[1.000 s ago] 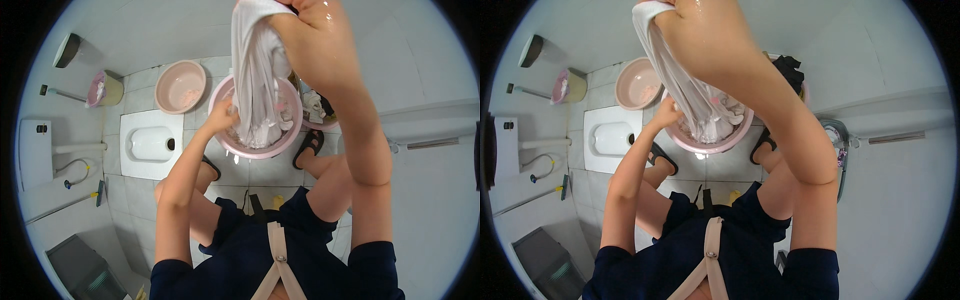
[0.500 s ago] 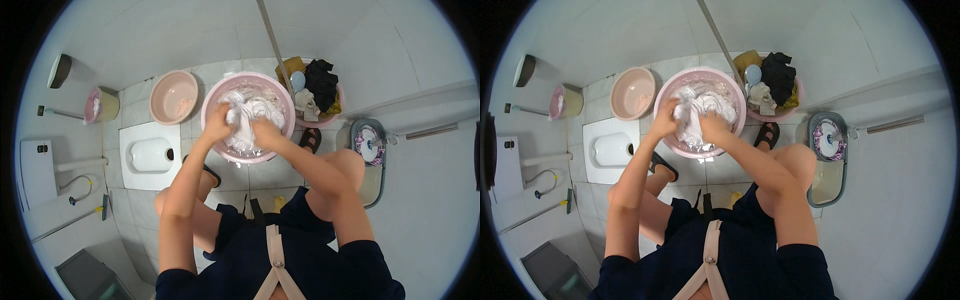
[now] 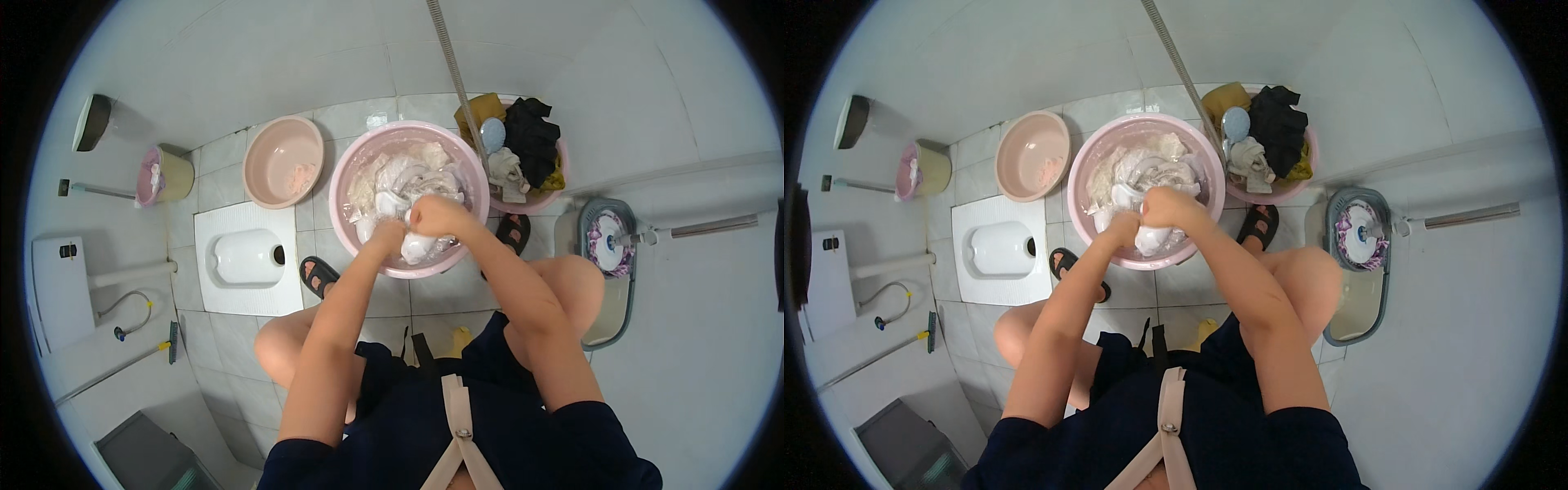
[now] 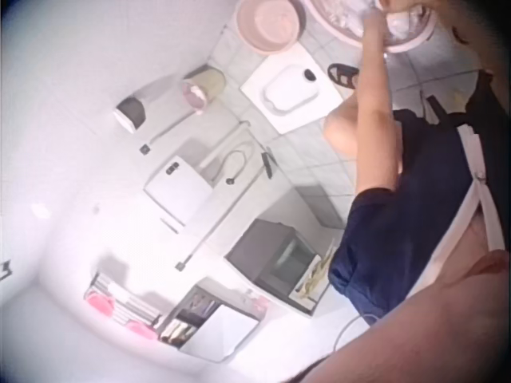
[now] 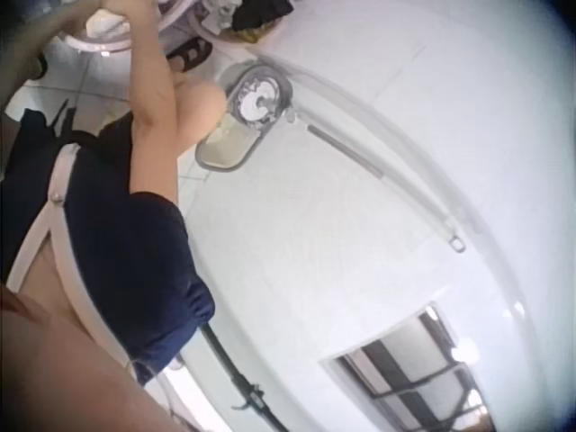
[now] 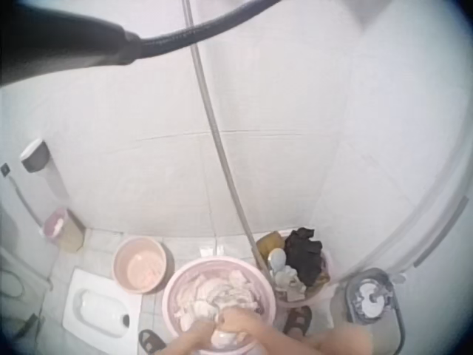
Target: The person sits on a small stool in a bathroom and hand-washes various pieces of clothing in a pink basin filled with soapy water. They scrub, rinse, and wring out each item individually, then place the cleaned clothes into a separate beige basin to the left.
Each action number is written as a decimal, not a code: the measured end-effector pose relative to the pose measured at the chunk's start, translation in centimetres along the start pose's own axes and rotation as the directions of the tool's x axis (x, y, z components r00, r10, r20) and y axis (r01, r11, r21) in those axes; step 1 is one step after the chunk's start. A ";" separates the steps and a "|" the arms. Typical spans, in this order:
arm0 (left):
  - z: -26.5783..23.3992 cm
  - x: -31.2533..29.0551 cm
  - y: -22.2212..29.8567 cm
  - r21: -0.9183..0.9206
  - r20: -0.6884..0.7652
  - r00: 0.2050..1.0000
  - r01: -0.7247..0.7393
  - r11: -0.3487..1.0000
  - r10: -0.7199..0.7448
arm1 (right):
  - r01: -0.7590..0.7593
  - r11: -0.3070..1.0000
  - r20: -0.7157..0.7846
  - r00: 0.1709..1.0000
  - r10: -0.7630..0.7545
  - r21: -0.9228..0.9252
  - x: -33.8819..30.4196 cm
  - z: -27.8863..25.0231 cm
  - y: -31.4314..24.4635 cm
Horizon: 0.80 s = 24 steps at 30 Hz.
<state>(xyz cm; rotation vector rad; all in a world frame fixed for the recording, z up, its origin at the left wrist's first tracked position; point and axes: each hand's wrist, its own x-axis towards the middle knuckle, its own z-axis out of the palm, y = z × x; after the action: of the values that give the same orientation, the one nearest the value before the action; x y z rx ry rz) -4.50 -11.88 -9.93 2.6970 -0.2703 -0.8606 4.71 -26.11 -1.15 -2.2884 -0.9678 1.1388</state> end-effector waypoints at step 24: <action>-7.1 1.1 -0.6 -0.813 -0.122 0.915 -0.315 -0.490 -0.385 | 0.310 0.903 -0.364 0.911 -0.192 0.299 -9.9 -17.6 -13.6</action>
<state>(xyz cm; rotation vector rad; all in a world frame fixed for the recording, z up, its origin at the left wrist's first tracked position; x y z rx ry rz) 0.60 -10.03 -5.25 0.7694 0.5828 -0.0726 9.25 -25.00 22.71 -1.9130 -0.8253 0.7211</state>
